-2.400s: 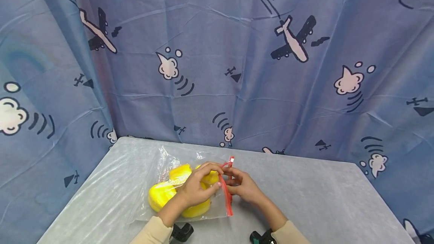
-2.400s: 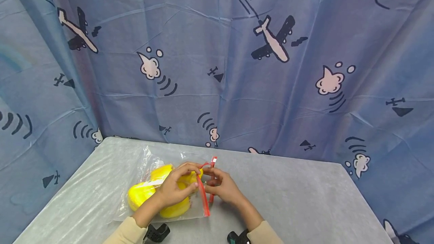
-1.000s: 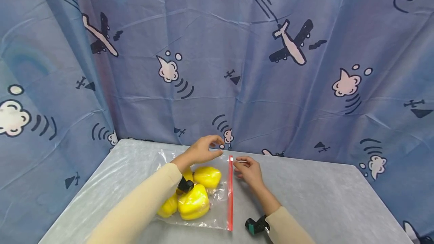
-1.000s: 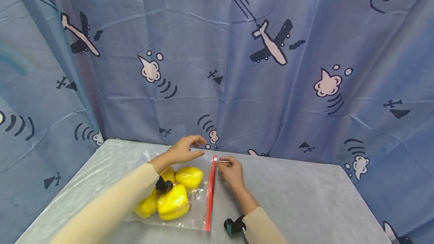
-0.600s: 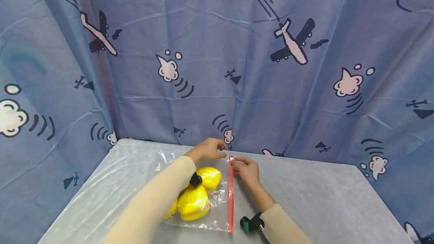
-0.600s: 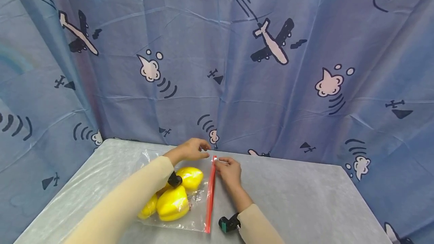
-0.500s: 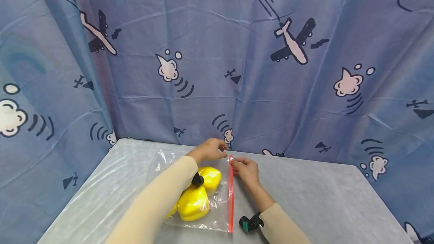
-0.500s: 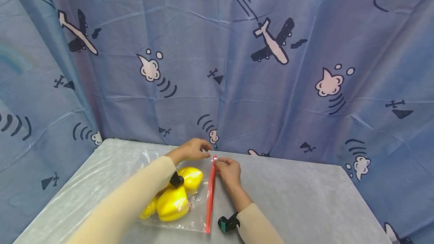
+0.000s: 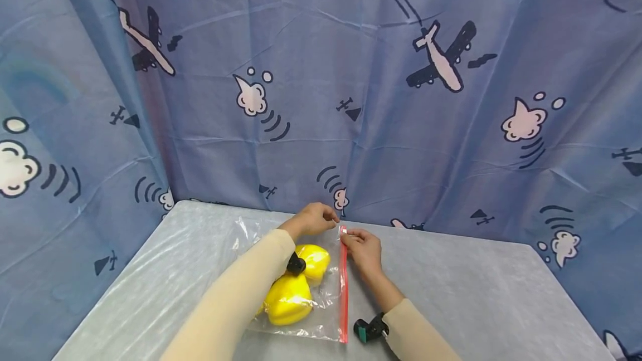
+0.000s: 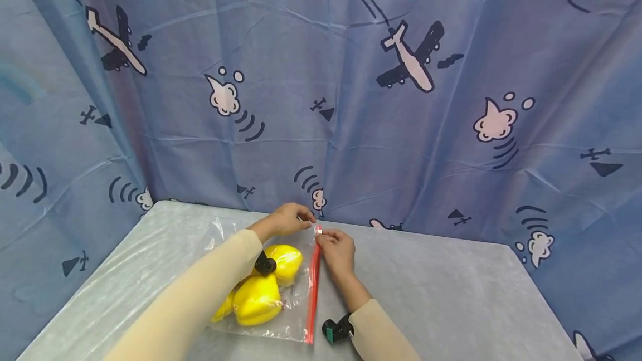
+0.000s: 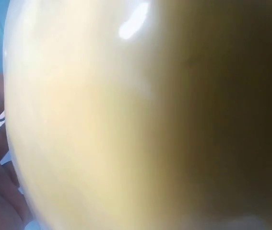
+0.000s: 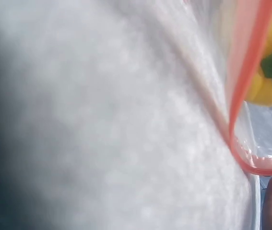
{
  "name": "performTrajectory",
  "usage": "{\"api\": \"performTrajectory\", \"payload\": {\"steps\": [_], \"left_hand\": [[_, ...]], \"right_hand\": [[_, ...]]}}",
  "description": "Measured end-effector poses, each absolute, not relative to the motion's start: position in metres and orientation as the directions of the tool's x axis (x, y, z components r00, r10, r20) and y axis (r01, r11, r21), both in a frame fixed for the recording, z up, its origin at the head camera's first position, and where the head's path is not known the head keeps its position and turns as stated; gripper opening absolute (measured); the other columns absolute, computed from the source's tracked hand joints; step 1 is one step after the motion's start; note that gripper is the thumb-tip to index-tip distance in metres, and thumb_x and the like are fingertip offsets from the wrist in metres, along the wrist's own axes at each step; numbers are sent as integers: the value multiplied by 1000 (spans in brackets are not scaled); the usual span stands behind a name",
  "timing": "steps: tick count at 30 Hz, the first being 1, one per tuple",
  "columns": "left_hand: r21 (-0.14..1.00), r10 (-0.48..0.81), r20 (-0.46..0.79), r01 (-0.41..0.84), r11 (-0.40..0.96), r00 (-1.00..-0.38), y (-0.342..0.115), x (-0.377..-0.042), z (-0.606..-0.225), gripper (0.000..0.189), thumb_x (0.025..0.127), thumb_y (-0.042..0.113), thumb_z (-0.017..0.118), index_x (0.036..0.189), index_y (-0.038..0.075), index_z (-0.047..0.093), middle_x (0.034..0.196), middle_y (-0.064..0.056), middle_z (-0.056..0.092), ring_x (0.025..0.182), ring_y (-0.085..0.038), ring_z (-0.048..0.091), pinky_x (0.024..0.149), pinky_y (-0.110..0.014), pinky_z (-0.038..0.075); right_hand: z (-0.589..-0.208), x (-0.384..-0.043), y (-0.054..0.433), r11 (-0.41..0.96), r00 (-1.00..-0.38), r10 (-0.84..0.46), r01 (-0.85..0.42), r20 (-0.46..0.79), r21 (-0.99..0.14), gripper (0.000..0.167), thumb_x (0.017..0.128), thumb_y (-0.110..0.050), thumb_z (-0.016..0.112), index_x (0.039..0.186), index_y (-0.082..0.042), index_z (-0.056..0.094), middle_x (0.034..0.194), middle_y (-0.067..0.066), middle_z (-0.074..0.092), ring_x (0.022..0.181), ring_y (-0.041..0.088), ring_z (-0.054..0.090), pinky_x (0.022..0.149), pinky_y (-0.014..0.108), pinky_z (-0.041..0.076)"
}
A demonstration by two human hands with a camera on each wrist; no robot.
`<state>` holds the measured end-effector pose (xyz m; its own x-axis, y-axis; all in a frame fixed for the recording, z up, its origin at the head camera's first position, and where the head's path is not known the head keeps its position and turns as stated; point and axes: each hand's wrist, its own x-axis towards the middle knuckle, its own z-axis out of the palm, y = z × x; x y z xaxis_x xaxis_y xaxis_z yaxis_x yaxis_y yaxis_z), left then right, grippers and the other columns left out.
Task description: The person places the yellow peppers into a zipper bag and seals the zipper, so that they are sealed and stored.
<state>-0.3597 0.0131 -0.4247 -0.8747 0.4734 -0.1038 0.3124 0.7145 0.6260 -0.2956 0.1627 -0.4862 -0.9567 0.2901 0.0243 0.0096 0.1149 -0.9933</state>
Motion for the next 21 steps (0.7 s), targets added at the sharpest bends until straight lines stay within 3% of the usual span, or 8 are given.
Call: {"api": "performTrajectory", "payload": {"steps": [7,21], "left_hand": [[631,520,-69,367,684,-851,17,-360,-426,12,94,19,62,95,18,74,95,3,69,81,-11,55,70,-22,48],[633,516,-46,375,677,-855,19,-356,-427,7,90,20,68,86,16,72,79,5,65,73,-9,52,64,-19,45]], "right_hand": [[-483,-297,162,161,-956,285,-21,66,-987,22,82,-7,71,98,8,67,71,6,69,57,3,58,53,16,49],[-482,-295,163,212,-961,267,-16,74,-977,21,84,-12,70,96,6,68,70,4,67,50,5,53,47,19,46]]}}
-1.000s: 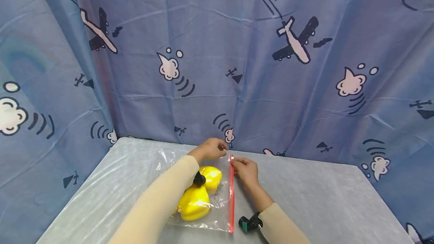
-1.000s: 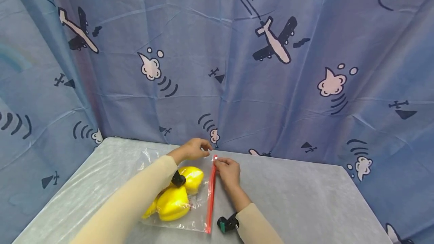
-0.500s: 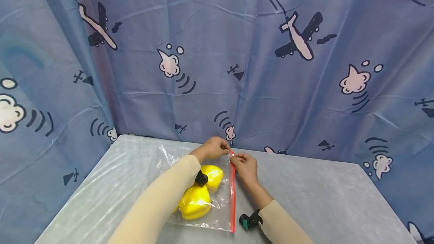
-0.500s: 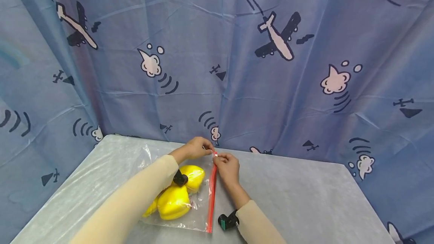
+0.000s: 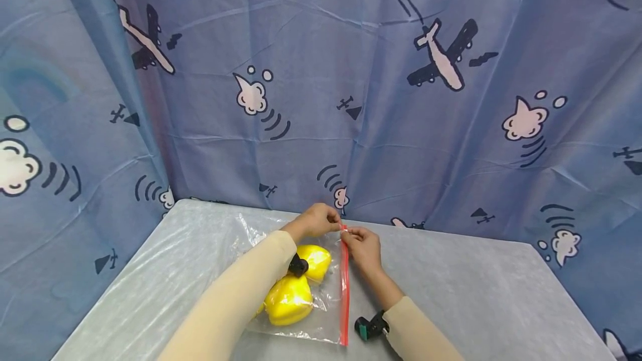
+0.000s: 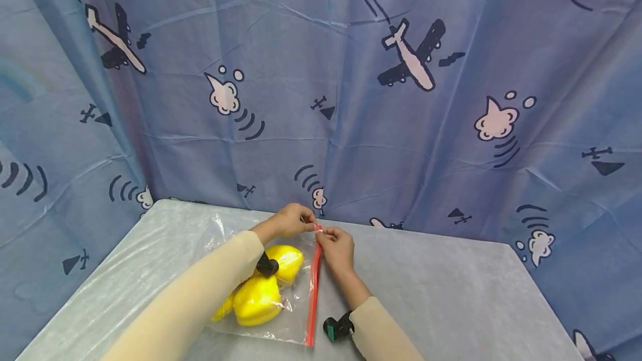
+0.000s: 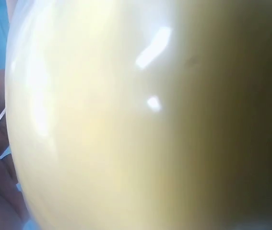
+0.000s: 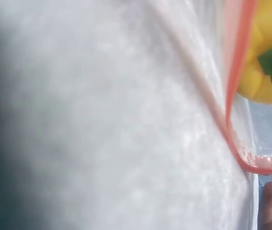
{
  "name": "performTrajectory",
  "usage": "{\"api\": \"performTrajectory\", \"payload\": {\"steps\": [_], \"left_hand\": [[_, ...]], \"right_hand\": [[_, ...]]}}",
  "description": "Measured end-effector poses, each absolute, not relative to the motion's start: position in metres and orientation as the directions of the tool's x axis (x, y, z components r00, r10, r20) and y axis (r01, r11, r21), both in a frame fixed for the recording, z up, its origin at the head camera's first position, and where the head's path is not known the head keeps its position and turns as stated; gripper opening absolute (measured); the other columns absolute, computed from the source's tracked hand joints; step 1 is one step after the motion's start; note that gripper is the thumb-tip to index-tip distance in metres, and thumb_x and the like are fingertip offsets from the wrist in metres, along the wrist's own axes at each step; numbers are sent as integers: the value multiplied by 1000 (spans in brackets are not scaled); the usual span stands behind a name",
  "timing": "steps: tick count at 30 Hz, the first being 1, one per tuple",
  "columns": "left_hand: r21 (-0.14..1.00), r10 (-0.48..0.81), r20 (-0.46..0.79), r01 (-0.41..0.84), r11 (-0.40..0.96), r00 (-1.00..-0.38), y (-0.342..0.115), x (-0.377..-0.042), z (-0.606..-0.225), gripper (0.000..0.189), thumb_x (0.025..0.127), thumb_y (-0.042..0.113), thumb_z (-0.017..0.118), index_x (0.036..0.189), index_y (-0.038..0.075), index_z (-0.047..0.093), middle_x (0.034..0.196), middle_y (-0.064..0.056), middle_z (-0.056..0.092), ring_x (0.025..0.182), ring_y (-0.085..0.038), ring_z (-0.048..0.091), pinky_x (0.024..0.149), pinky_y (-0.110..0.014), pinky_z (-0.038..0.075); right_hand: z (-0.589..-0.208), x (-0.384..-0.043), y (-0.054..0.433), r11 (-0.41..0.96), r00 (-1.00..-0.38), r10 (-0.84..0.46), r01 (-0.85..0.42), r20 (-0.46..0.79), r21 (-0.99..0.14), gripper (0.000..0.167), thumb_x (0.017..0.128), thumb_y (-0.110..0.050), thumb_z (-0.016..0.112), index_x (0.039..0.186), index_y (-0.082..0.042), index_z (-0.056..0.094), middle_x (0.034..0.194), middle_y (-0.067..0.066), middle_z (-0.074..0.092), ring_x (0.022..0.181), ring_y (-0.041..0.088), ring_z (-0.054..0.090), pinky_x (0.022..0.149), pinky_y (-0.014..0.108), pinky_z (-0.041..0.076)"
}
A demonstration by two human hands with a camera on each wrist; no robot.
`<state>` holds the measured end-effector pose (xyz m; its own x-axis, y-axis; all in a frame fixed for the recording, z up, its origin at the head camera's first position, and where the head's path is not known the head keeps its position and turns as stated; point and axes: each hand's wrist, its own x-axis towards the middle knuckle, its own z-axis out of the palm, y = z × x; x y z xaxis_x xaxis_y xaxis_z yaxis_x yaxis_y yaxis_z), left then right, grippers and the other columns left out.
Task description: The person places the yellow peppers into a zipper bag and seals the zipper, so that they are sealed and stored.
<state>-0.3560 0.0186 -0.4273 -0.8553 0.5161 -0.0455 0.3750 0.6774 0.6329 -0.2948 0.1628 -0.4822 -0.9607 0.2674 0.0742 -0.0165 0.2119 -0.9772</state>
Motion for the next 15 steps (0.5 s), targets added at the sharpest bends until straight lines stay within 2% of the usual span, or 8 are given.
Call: {"api": "performTrajectory", "payload": {"steps": [7,15], "left_hand": [[608,488,-34,370,702,-872,20,-350,-423,11,91,23,66,85,15,71,76,6,62,68,-10,51,59,-20,42],[598,441,-41,332,730,-897,23,-346,-422,11,92,24,64,83,19,69,73,7,60,66,-9,51,57,-21,41]], "right_hand": [[-479,-292,161,225,-959,275,-4,67,-974,18,84,-13,69,92,3,69,67,0,66,49,8,51,46,20,46],[-474,-290,160,273,-958,281,23,57,-962,18,85,-14,67,91,3,69,74,8,70,55,9,57,53,22,51]]}}
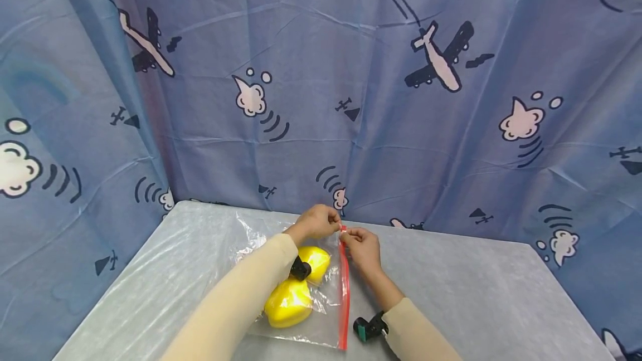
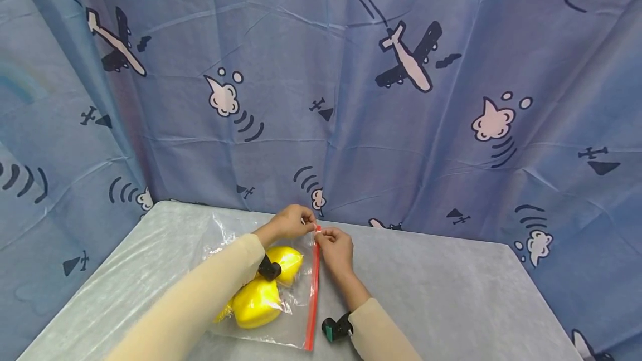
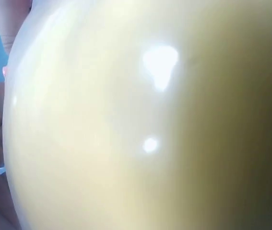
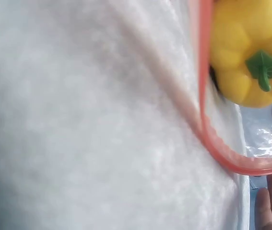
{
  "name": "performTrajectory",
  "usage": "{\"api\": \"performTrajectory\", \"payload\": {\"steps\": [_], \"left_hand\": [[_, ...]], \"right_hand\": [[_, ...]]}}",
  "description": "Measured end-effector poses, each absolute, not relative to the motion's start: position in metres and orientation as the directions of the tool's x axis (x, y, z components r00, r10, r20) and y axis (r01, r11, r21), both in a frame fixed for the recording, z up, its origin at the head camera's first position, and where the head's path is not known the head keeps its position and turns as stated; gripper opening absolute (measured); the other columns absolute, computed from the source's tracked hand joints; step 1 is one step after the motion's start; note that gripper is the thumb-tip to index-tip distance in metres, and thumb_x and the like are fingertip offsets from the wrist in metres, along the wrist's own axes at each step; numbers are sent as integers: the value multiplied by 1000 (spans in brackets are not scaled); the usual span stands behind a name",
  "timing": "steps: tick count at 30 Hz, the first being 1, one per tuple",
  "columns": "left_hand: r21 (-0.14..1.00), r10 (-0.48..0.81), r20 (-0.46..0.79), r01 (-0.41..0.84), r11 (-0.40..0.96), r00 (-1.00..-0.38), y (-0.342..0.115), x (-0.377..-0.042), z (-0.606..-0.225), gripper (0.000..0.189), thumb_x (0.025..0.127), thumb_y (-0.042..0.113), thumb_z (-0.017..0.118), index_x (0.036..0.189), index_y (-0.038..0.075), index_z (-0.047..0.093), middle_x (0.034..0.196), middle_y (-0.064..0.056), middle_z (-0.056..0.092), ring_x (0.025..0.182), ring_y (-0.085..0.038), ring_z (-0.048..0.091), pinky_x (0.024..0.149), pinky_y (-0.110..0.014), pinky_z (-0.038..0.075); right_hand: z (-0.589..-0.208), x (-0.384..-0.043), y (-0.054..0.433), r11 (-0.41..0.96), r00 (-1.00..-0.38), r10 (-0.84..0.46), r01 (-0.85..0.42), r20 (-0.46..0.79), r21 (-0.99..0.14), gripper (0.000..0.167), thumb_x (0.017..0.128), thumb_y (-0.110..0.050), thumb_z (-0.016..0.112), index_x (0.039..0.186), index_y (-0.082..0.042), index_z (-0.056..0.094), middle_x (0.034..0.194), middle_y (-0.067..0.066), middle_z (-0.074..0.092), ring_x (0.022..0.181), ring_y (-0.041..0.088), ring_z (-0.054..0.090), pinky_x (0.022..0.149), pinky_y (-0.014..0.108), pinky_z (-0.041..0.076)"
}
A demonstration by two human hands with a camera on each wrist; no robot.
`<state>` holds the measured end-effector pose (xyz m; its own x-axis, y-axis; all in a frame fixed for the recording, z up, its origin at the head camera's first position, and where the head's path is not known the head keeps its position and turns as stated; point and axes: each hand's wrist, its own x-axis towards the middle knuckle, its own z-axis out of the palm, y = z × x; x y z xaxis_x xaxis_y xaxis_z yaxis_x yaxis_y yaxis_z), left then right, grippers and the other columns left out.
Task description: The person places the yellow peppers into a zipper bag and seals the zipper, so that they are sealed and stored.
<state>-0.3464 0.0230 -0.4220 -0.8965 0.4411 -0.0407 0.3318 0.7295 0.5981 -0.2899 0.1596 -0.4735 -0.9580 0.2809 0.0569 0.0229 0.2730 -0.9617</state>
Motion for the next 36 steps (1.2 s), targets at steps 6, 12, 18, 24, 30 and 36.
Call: {"api": "performTrajectory", "payload": {"steps": [6,12,18,24,30,36], "left_hand": [[594,416,-43,312,741,-908,25,-345,-421,10,91,22,62,85,17,70,73,7,59,67,-9,51,58,-21,40],[622,411,-39,300,724,-911,26,-345,-420,11,91,20,62,85,15,70,75,6,61,68,-10,52,59,-22,41],[676,450,-12,325,661,-893,22,-352,-423,13,94,17,61,89,9,70,77,3,58,69,-10,50,60,-19,41],[694,459,-1,330,640,-888,18,-354,-422,10,92,19,64,89,14,72,83,2,63,73,-11,51,62,-20,43],[687,478,26,363,629,-878,15,-354,-420,11,91,22,65,90,19,75,93,4,68,85,-10,55,72,-22,47],[718,489,27,357,597,-872,15,-353,-422,10,89,27,69,88,20,76,89,5,70,81,-9,55,68,-20,46]], "right_hand": [[-472,-290,160,296,-965,256,20,59,-955,19,85,-13,66,90,5,71,78,11,72,67,9,62,60,25,56],[-468,-289,163,283,-967,253,40,34,-958,18,84,-13,67,90,4,73,77,10,72,67,11,66,62,34,60],[-465,-291,164,300,-960,276,30,57,-954,17,83,-16,71,90,-1,75,80,10,73,67,9,64,57,25,54],[-464,-291,162,326,-953,287,-2,101,-945,17,83,-15,72,91,-1,75,81,11,73,66,7,61,58,21,52],[-463,-289,163,348,-950,281,-28,133,-937,17,84,-16,71,91,-1,75,81,13,72,65,10,62,57,21,53],[-464,-289,163,362,-954,266,-36,140,-931,17,84,-17,70,90,-2,75,80,12,73,66,8,61,58,21,54]]}}
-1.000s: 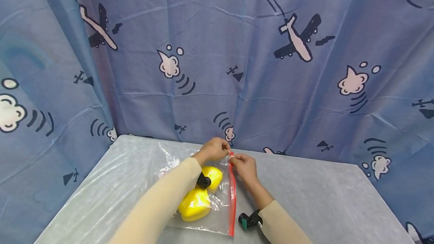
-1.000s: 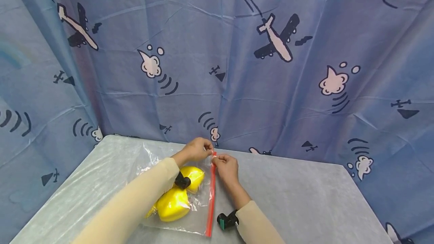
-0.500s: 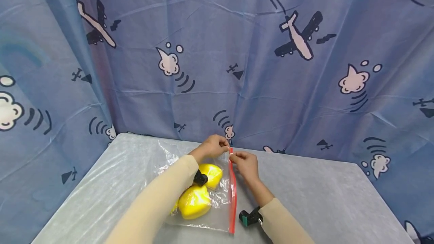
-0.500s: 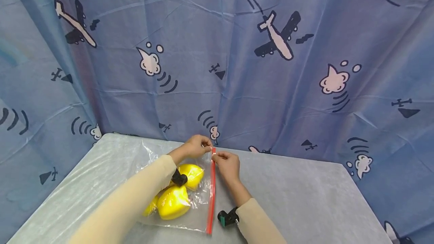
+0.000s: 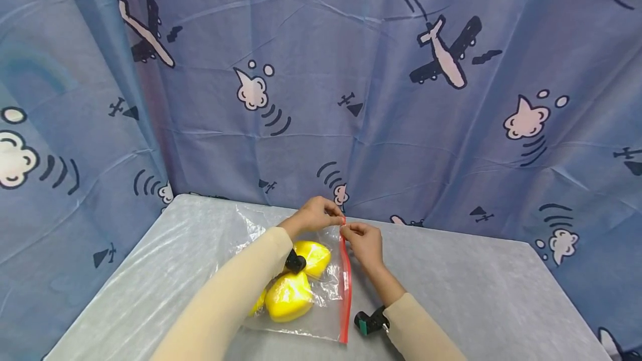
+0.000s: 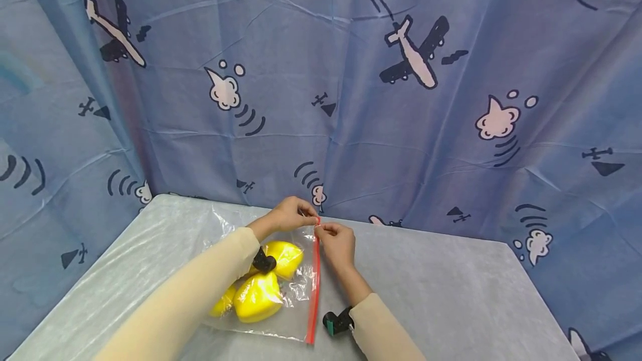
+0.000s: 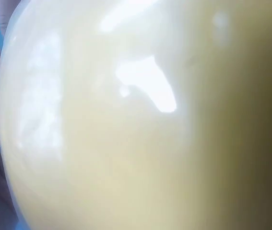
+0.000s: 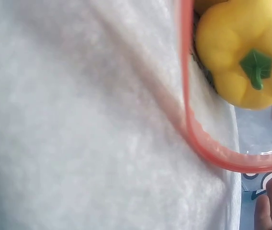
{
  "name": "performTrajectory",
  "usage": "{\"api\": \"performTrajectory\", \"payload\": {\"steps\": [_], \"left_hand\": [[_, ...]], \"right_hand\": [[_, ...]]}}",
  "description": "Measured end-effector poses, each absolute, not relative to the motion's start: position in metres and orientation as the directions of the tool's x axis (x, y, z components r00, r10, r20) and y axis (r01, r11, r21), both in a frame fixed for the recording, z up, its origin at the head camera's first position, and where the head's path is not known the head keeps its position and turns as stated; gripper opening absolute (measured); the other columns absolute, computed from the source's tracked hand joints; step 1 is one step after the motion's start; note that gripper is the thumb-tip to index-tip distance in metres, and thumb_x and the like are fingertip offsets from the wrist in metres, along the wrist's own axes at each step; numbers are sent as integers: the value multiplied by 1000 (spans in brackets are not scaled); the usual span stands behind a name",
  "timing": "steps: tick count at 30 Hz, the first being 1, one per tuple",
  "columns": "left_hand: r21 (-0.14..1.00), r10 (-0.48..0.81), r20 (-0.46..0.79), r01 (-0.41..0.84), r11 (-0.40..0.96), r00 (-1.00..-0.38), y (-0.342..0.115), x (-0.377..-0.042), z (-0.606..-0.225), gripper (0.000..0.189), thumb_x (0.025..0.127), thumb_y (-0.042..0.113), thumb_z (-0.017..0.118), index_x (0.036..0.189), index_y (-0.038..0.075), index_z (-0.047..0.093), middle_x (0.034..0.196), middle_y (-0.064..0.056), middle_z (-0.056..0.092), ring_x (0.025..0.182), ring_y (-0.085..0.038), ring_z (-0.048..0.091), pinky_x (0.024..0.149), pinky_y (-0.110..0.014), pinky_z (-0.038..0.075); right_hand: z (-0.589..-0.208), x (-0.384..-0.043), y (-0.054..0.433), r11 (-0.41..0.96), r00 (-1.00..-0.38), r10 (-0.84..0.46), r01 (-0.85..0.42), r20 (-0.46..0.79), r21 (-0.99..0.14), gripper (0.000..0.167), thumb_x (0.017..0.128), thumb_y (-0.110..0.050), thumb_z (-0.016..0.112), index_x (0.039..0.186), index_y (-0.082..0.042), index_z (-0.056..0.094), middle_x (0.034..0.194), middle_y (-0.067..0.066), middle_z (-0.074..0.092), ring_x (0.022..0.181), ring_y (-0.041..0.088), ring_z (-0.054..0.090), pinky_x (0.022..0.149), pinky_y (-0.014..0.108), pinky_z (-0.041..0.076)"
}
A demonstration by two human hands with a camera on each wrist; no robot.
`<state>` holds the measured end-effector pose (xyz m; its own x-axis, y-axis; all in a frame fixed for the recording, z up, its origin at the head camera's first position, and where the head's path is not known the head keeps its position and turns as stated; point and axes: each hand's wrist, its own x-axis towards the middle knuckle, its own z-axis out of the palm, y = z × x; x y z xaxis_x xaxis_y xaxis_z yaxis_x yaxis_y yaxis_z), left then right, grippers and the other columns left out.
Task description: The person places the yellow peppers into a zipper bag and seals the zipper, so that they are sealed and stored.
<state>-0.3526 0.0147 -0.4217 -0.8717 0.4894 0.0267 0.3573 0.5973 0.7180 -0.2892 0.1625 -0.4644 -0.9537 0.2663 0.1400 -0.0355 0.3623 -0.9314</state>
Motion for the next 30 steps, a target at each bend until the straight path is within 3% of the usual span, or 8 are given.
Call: {"api": "performTrajectory", "payload": {"steps": [7,12,19,25,30], "left_hand": [[675,455,5,339,656,-890,21,-348,-418,13,92,26,65,83,19,73,81,6,67,71,-8,51,61,-20,41],[629,437,-3,338,700,-900,25,-345,-413,18,94,26,61,78,20,68,73,7,60,64,-8,49,55,-20,37],[653,391,1,297,697,-920,23,-347,-412,19,94,23,61,78,17,68,71,4,58,60,-10,47,52,-21,36],[654,390,2,296,696,-921,22,-350,-411,18,95,24,61,81,16,69,75,4,59,60,-10,49,52,-20,38],[646,400,6,309,697,-916,26,-349,-409,18,94,23,61,80,15,69,71,3,57,62,-10,47,53,-20,37]], "right_hand": [[-464,-289,163,362,-960,250,-27,125,-932,18,85,-17,69,90,-1,75,78,11,72,63,18,64,52,21,51],[-462,-290,163,386,-960,246,-31,136,-922,20,85,-16,67,89,2,74,77,13,73,62,12,62,52,20,49],[-463,-286,161,428,-963,227,-34,144,-903,15,81,-14,70,83,0,76,70,9,71,53,10,55,47,21,42],[-465,-272,161,446,-971,212,-5,111,-895,14,80,-14,71,82,-1,76,66,7,69,51,8,52,45,21,42],[-464,-260,164,425,-979,199,49,41,-904,16,81,-15,71,84,-1,76,70,7,71,56,13,59,47,28,51]]}}
